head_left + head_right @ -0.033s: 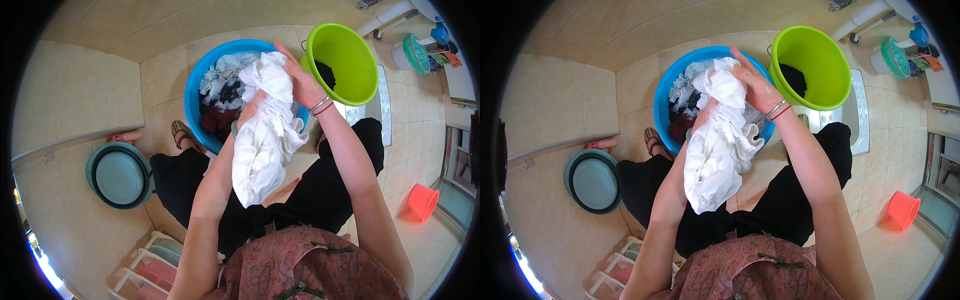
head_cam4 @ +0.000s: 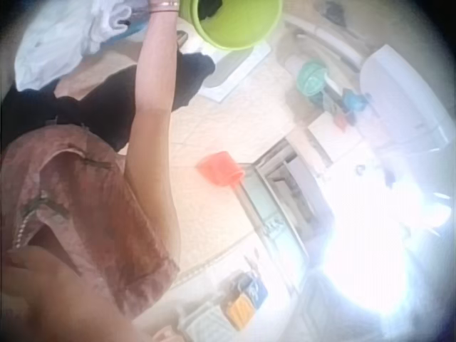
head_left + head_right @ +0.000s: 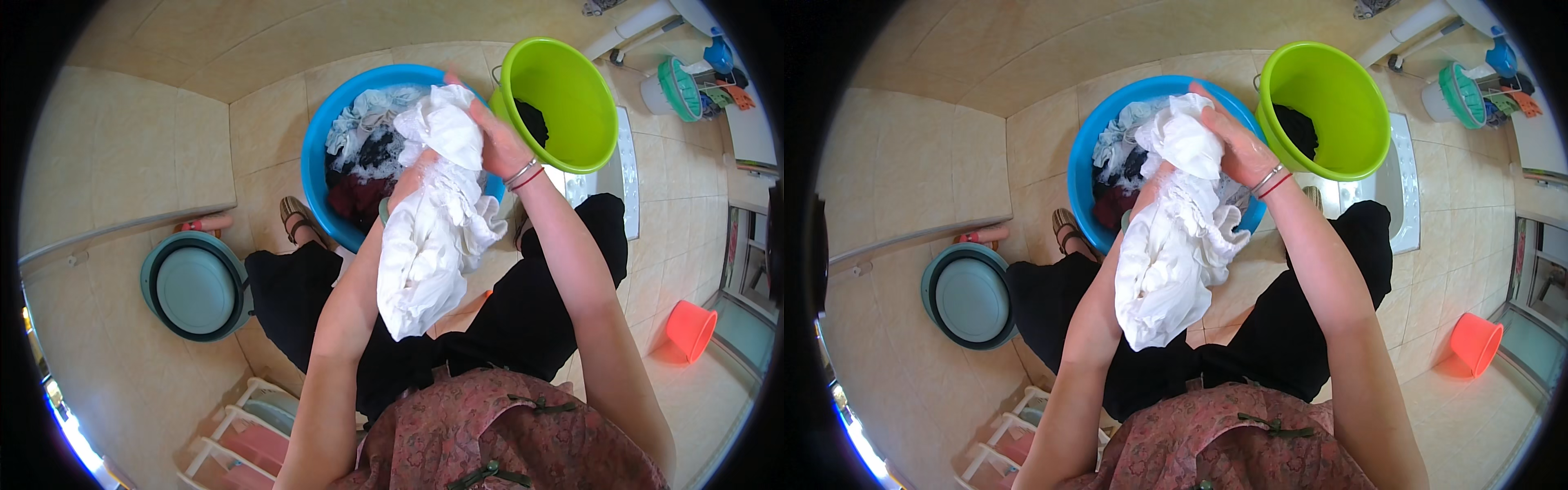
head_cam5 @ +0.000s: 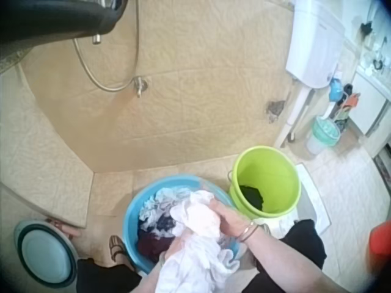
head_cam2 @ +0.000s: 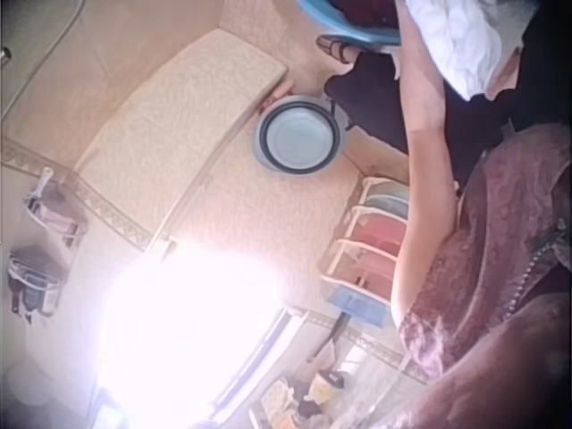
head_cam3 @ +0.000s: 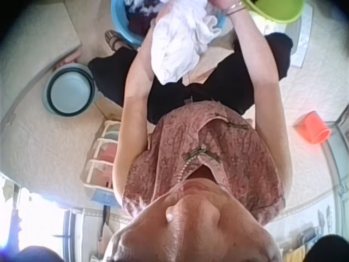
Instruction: The person sits on a small stool and hand-washes clothes in a blue basin filled with soapy water. They repeatedly submerge, scrub, and wring out a white garment and other items in the basin.
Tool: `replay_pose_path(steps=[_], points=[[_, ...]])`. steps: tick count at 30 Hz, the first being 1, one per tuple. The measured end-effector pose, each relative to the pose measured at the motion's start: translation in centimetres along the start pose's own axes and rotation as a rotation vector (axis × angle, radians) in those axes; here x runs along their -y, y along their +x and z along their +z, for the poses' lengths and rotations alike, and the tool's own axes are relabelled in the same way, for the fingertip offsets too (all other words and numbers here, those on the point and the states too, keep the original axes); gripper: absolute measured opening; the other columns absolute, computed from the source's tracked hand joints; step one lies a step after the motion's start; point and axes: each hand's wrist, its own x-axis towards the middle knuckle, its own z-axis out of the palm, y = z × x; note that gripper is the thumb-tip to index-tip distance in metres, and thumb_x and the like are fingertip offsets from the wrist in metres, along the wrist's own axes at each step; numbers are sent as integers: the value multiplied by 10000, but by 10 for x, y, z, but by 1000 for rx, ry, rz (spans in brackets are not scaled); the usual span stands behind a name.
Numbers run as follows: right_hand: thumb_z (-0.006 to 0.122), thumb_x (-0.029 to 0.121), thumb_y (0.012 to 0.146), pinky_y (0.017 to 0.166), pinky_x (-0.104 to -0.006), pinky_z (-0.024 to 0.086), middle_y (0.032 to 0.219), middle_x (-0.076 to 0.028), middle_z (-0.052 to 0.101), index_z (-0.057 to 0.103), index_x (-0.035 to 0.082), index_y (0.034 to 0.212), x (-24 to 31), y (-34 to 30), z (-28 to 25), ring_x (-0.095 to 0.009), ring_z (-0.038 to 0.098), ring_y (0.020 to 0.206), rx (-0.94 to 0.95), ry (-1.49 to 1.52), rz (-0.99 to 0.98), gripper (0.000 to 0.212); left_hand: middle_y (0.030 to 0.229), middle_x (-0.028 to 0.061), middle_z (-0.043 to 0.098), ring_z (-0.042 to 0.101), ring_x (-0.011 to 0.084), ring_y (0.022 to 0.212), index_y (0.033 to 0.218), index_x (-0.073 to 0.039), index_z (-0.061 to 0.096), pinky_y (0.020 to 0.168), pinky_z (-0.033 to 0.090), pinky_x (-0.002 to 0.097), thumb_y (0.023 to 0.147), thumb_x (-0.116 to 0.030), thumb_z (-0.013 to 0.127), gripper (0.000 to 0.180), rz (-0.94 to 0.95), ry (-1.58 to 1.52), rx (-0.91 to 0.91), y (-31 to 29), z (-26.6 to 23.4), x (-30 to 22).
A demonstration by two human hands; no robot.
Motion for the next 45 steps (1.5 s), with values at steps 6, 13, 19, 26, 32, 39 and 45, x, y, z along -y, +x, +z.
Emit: replay_pose_path(steps=[6,13,19,26,32,39,45], points=[[680,289,846,917,-321,466,1142,-98,609,509,70,1291,13,-4,23,-190,581,1061,74,-153,62,525,1153,79,591,563,172,1027,1260,-26,498,894,453,306,933,-250,535,398,-29,-27,42,-21,13,3],[748,188,779,793,-269,466,983,-30,596,585,65,1037,18,0,34,-129,575,900,-100,-429,89,329,1193,79,576,549,168,1062,1292,-25,479,914,443,300,922,-244,555,436,40,187,164,-6,-16,8],[749,180,778,791,-264,466,964,-21,606,596,61,1038,17,0,30,-116,579,887,-114,-404,77,325,1272,79,533,525,193,1124,1351,-29,420,962,414,304,896,-273,588,543,-49,-155,220,-6,-10,4],[751,145,764,737,-271,493,922,-39,638,617,46,985,11,3,26,-122,602,827,-194,-469,31,277,1261,98,538,526,234,1132,1306,-27,457,951,427,363,890,-292,586,510,381,1041,238,1,-16,-7],[706,84,755,716,-284,494,912,-52,633,576,15,1028,-8,14,3,-135,591,790,-368,-731,-170,310,1085,81,618,598,187,934,1202,-8,538,809,492,335,923,-300,566,404,-105,-131,-21,11,-5,11],[674,125,812,855,-280,453,1089,-84,580,427,60,1333,-15,14,6,-151,552,969,-386,-921,-314,580,998,58,632,590,128,853,1188,-1,557,759,489,293,939,-434,537,500,-135,56,-149,-1,39,-19],[646,361,875,1005,-299,381,1283,-97,502,325,92,1437,0,12,18,-180,485,1162,-184,-301,-207,701,966,85,640,608,152,842,1193,-5,549,750,498,292,933,-505,508,565,-149,-40,-158,-3,39,-27]])
